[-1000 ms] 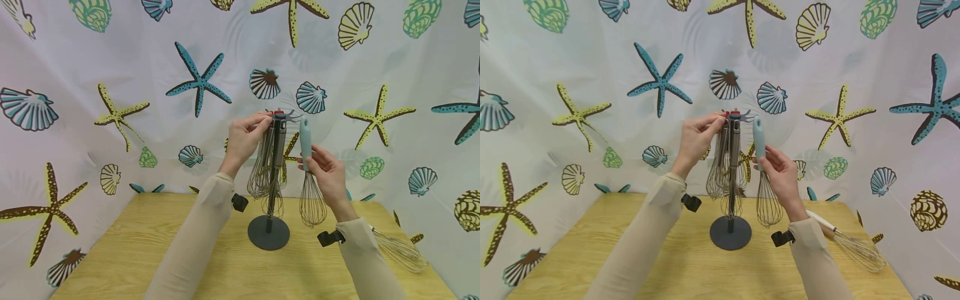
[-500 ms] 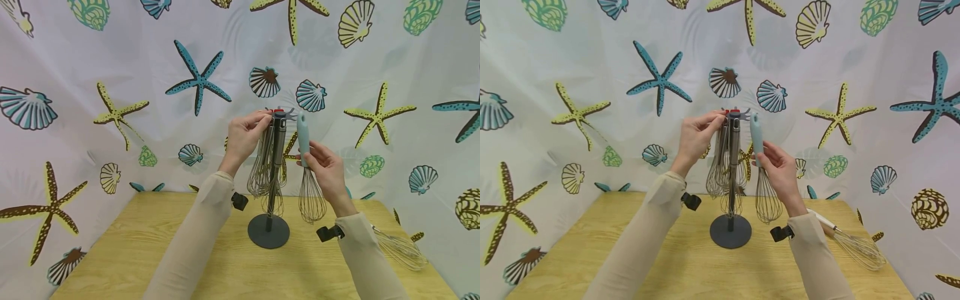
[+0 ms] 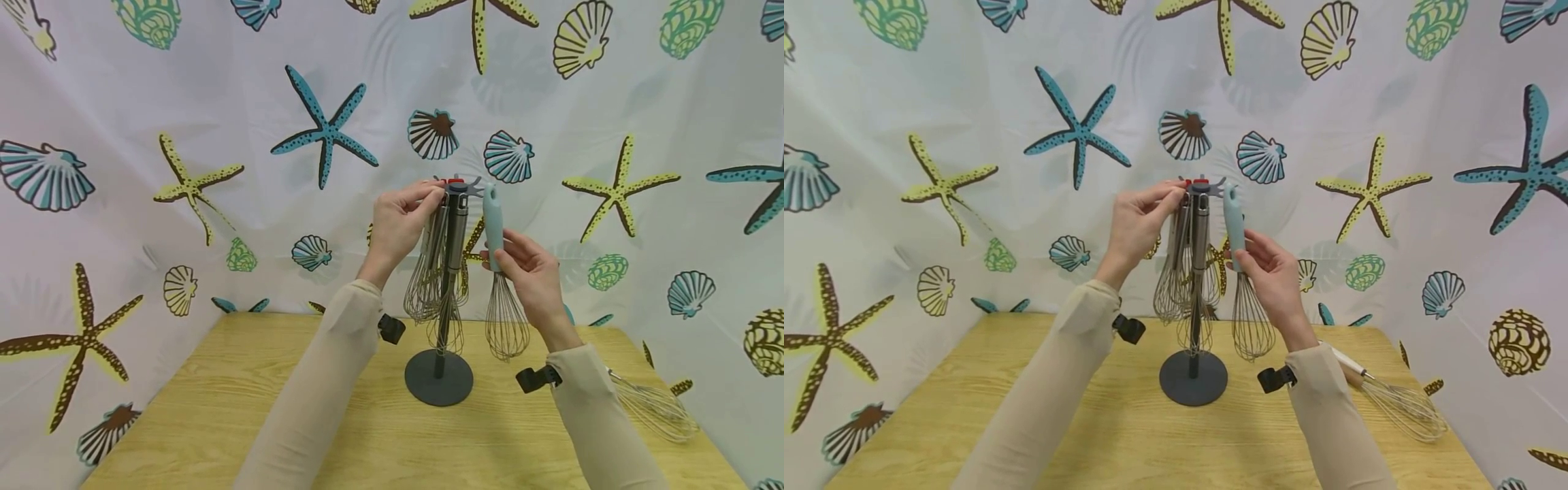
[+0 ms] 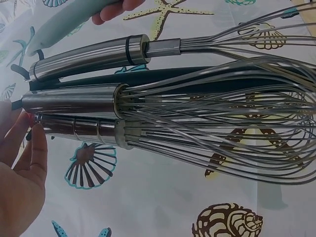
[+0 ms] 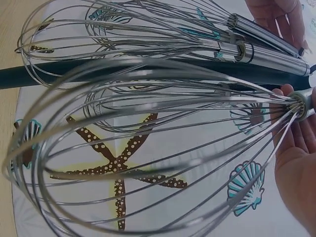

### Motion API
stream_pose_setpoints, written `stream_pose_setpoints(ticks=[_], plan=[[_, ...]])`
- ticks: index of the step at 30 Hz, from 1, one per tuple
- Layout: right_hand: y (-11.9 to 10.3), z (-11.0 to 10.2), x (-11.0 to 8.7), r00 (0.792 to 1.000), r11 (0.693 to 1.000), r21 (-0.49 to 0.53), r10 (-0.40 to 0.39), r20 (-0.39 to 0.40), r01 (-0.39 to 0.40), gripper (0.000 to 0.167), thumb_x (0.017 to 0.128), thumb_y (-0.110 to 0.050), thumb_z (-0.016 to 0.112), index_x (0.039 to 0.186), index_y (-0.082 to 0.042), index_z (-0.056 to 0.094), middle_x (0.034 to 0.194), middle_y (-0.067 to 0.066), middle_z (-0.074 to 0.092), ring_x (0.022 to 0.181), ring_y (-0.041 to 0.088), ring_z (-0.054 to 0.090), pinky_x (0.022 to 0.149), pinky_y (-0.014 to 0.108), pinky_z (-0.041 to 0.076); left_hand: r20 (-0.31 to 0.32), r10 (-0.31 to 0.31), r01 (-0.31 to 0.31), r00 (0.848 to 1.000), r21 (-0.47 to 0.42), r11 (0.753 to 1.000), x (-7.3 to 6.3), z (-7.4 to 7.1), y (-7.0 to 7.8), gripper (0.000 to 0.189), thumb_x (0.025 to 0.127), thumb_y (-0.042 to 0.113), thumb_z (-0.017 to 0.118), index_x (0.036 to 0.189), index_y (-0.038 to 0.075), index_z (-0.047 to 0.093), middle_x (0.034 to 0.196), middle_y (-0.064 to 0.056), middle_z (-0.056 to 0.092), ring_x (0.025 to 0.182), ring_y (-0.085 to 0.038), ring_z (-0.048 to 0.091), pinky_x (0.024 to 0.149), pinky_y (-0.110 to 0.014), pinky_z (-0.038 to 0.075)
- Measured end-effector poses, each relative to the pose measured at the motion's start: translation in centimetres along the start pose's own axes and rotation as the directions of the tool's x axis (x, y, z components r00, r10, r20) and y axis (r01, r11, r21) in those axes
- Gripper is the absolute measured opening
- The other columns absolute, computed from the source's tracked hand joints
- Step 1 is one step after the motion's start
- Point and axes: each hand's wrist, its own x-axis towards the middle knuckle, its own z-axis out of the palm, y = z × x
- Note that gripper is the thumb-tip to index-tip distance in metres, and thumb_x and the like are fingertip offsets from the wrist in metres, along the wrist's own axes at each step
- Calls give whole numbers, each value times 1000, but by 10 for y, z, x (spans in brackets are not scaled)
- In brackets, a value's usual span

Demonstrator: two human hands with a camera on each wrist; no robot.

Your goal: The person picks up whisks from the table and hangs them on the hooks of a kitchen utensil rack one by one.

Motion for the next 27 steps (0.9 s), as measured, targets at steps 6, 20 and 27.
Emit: stream_pose_setpoints(ticks=[6, 20, 27], plan=[[2, -1, 1, 1000, 1000, 10, 20, 23, -20, 46, 96, -8, 62, 140, 0, 52, 114, 2, 72, 99, 16, 72, 89, 37, 57, 1, 6, -6, 1000, 8, 1000, -1, -1, 1, 23, 95, 21, 67, 108, 5, 77, 118, -8, 72, 126, -16, 59, 96, -32, 54], [9, 0, 7, 996, 998, -11, 62, 59, -61, 44, 96, -9, 62, 139, -3, 54, 112, -3, 72, 99, 13, 72, 89, 34, 57, -2, -3, 3, 1000, 23, 1000, -1, 0, 2, 22, 94, 21, 67, 107, 5, 77, 118, -7, 72, 124, -14, 59, 94, -31, 54], [13, 4, 9, 995, 995, -20, 93, 36, -93, 48, 95, -11, 64, 140, 0, 51, 115, -2, 70, 97, 12, 72, 90, 31, 56, -5, -6, 6, 1000, 13, 1000, -1, 0, 2, 23, 94, 22, 67, 107, 5, 77, 118, -7, 72, 123, -11, 60, 94, -32, 54]])
